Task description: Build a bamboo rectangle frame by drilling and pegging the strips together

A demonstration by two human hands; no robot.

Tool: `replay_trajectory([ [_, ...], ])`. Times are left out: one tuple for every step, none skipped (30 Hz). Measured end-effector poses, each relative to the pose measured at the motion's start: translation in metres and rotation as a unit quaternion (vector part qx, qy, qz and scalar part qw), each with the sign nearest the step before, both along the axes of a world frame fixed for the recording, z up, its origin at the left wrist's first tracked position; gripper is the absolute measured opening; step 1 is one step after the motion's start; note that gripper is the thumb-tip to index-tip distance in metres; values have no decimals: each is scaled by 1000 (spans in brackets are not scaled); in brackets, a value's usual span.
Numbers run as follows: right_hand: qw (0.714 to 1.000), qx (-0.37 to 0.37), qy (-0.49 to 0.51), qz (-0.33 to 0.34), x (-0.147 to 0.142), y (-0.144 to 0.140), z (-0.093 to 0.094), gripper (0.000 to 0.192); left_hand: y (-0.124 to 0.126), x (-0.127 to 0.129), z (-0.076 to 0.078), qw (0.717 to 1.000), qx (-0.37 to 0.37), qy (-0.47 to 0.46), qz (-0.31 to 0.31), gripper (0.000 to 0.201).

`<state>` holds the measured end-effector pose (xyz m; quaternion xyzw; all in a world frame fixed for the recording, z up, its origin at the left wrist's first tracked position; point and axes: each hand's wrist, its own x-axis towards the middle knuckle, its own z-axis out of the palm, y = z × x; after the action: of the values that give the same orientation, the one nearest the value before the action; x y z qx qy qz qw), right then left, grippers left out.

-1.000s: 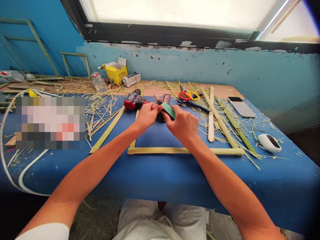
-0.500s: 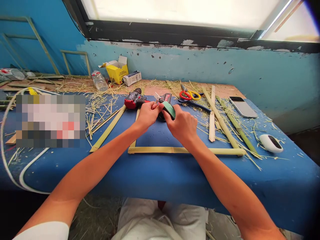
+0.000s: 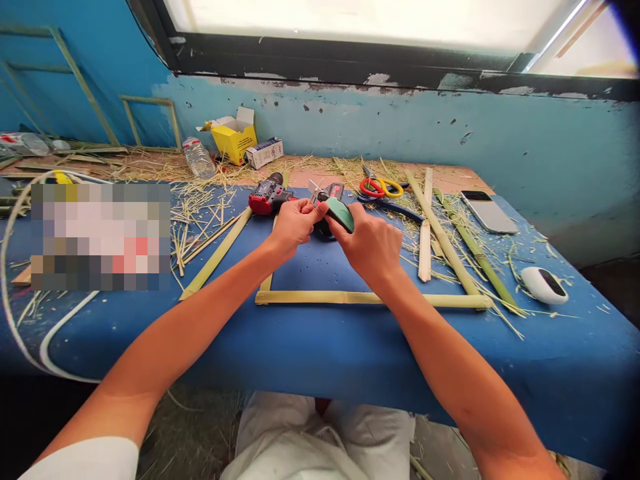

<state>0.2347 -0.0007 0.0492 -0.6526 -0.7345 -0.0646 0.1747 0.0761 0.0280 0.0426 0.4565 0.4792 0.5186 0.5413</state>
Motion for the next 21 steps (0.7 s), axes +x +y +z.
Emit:
replay_trajectory([
  [1000, -2, -4, -2, 0, 0, 0, 63, 0, 0, -1, 1000, 2, -2, 1, 72],
  [1000, -3, -8, -5, -1, 0, -1, 64, 1, 1, -3, 1000, 3, -3, 3, 72],
  [1000, -2, -11, -7, -1, -1, -1, 64, 1, 2, -4, 1000, 5, -5, 5, 72],
  [1000, 0, -15, -9, -2, -1, -1, 63, 1, 3, -5, 1000, 5, -6, 6, 72],
  [1000, 2, -18, -11, -2, -2, -1, 63, 1, 4, -6, 1000, 4, -7, 8, 72],
  [1000, 4, -21, -12, -3, -2, -1, 62, 1, 4, -6, 1000, 4, -7, 10, 72],
  [1000, 5, -24, -14, -3, -3, -1, 61, 1, 5, -7, 1000, 3, -6, 12, 72],
  [1000, 4, -26, -14, -4, -3, -1, 60, 1, 5, -7, 1000, 4, -6, 14, 72],
  [1000, 2, -26, -16, -4, -4, -1, 60, 1, 5, -7, 1000, 6, -6, 16, 71],
  [1000, -2, -26, -16, -5, -4, 0, 61, 1, 5, -7, 1000, 7, -6, 18, 71],
  [999, -7, -25, -18, -5, -4, 0, 61, 1, 5, -7, 1000, 7, -6, 19, 71],
  [999, -11, -24, -19, -6, -4, 0, 61, 0, 5, -6, 1000, 5, -6, 20, 71],
  [1000, -15, -21, -18, -6, -4, 1, 61, 0, 5, -6, 1000, 1, -6, 20, 71],
  [1000, -19, -17, -18, -6, -3, 1, 61, 0, 5, -5, 1000, -2, -7, 19, 71],
  [1000, -22, -14, -17, -7, -3, 1, 61, -1, 5, -5, 1000, -5, -8, 18, 71],
  [999, -25, -11, -16, -7, -3, 1, 60, -1, 5, -4, 1000, -6, -10, 17, 71],
  [999, -27, -8, -16, -7, -3, 1, 60, -2, 5, -4, 1000, -6, -12, 17, 71],
  [999, -28, -6, -17, -7, -3, 1, 60, -2, 5, -4, 1000, -4, -16, 17, 70],
  [999, -29, -4, -18, -7, -2, 1, 59, -2, 6, -3, 1000, -2, -19, 16, 70],
  [999, -30, -2, -19, -7, -2, 1, 59, -3, 6, -3, 1000, 2, -22, 16, 70],
  [999, -31, 0, -20, -7, -2, 0, 59, -3, 7, -2, 1000, 5, -25, 17, 70],
])
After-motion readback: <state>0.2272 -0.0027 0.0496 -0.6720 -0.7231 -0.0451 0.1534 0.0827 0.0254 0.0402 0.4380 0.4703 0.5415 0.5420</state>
